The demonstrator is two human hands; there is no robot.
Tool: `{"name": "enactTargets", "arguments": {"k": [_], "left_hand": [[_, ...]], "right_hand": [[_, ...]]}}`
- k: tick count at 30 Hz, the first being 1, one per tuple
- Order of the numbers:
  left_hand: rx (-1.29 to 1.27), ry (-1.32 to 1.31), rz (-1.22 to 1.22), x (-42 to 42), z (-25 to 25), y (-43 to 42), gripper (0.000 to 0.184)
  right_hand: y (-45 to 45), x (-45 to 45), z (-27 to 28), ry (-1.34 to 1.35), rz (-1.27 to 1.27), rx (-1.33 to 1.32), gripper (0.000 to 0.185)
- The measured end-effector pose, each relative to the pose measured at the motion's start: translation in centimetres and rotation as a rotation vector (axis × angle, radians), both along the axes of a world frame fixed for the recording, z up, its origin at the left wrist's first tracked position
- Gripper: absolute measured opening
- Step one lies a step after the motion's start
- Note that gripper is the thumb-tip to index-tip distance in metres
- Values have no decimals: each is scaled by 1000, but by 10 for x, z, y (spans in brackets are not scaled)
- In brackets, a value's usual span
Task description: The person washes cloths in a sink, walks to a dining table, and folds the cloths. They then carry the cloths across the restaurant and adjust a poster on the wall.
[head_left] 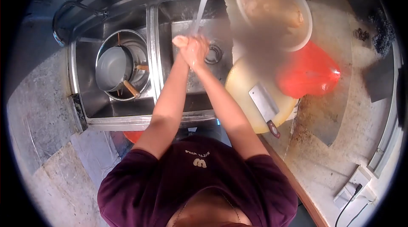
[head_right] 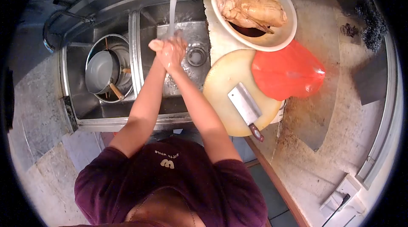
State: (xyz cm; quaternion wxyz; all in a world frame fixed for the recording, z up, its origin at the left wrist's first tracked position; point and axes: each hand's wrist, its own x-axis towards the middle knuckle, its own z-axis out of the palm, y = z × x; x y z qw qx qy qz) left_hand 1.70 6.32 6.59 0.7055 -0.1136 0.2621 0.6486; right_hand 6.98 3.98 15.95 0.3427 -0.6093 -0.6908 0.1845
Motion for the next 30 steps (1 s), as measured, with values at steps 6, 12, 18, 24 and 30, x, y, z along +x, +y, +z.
{"name": "enactTargets", "arguments": {"k": [6, 12, 18, 24, 30], "left_hand": [[-219, 441, -145, -14, 18, 8, 35], [-38, 1113, -643, -53, 30, -25, 49], [148, 1116, -670, -41, 23, -21, 64], [542, 2073, -526, -39, 31, -2, 70], [878, 2041, -1243, -18, 96, 48, 25]], "right_hand": [[67, 5, -48, 191, -31, -493, 42], [87, 20, -56, 719, 152, -948, 54], [73, 38, -34, 561, 268, -1046, 42], [69, 90, -17, 403, 561, -1109, 19], [34, 108, 51, 603, 420, -729, 32]]}}
